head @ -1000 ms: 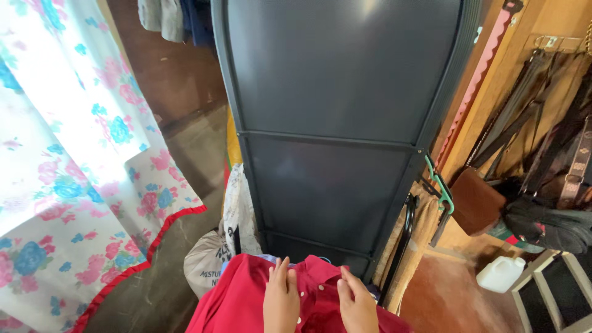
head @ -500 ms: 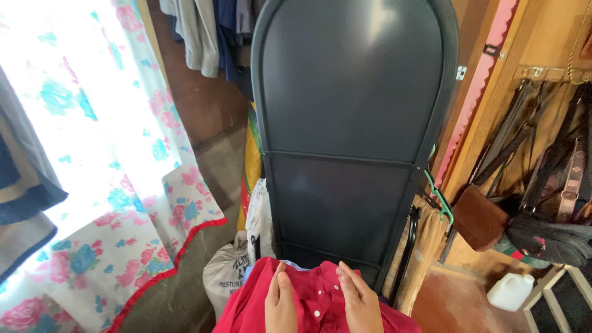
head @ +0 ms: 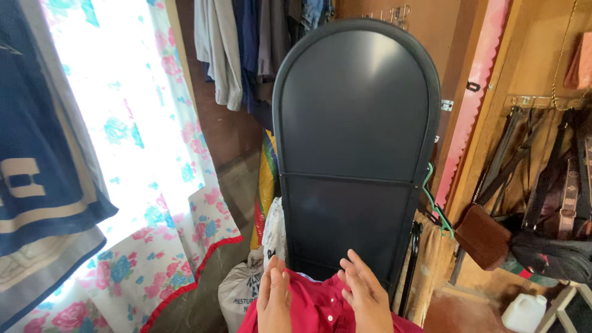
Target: The person browses a clothing rack, removes a red shirt on a hanger, places it on a black ironing board, then repeats the process with a pink shirt and an orange shirt. The person handles each shirt by the collar and hanger, then returns to the rack to continue browsing.
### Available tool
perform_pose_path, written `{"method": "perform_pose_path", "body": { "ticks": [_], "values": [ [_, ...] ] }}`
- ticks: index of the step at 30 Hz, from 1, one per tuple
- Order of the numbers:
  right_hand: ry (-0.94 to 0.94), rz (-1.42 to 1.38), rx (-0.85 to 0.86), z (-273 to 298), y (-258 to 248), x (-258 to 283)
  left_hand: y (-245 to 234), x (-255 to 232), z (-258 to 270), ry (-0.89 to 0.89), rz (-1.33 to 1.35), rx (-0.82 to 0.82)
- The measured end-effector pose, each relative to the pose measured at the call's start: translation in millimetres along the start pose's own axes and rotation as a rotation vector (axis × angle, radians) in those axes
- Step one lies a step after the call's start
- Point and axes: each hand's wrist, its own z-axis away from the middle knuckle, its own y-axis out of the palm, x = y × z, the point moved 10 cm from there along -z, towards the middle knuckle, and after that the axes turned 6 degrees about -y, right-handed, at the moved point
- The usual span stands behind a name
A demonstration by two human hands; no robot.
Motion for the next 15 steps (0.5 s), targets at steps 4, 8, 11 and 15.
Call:
{"method": "perform_pose_path", "body": {
  "ticks": [4,8,11,15],
  "values": [
    [-0.002,-0.035,-0.004,9.3,4.8,9.9,1.3,-19.8,14.9,0.118,0.084,0.004],
    [-0.043,-0.164,0.019,17.7,11.0,8.4,3.9,-24.0,28.4,0.189,0.136,-0.020],
    [-0.013,-0.165,0.030,22.8,16.0,4.5,11.1,-26.5,43.7,0.213,0.142,-0.058],
    [0.044,-0.107,0.051,28.9,24.5,4.3,18.2,-36.7,62.4,0.227,0.122,-0.099]
  ]
}}
